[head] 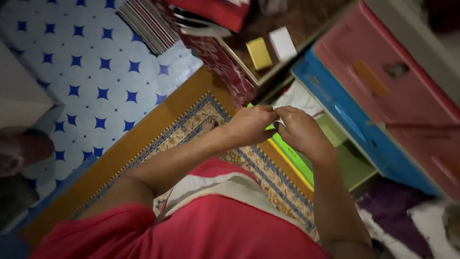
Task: The person sits on the floor and organizes clothes in a drawer. They fold various garments including shirts and pants, and place them neatly into the drawer. The person also handles a small box containing jewelry.
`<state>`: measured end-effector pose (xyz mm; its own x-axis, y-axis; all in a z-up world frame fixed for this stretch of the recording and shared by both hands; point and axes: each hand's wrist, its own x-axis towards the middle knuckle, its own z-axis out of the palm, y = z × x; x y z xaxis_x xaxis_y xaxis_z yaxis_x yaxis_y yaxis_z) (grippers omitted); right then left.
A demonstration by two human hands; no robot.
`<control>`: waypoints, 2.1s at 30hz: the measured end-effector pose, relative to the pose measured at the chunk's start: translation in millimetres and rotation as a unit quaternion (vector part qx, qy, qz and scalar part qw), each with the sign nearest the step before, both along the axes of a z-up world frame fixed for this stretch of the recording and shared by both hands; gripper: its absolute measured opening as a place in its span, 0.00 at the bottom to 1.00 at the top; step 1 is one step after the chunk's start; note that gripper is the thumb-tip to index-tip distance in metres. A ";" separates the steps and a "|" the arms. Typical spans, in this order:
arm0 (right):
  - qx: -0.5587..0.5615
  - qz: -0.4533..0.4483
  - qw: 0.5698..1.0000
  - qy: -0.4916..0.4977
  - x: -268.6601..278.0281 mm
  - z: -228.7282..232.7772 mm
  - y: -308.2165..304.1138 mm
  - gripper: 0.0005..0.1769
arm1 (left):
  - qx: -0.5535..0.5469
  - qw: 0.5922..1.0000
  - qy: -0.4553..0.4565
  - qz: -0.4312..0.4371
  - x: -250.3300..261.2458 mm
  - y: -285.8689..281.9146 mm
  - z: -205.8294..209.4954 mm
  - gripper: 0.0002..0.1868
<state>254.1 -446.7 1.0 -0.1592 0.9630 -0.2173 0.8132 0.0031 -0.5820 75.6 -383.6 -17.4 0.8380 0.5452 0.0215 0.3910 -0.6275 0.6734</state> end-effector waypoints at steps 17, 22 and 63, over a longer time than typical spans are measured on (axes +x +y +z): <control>0.316 -0.020 0.936 -0.156 -118.9 21.8 296.9 0.42 | 0.091 0.973 -0.113 0.177 -140.1 265.2 15.2 0.14; 0.270 -0.029 0.922 -0.276 -141.6 -14.7 338.7 0.58 | 0.006 0.960 -0.056 0.274 -158.9 304.6 -38.4 0.13; 0.291 -0.122 0.943 -0.104 -90.6 62.4 334.8 0.37 | -0.729 0.520 -0.445 0.028 -108.9 366.2 -10.4 0.45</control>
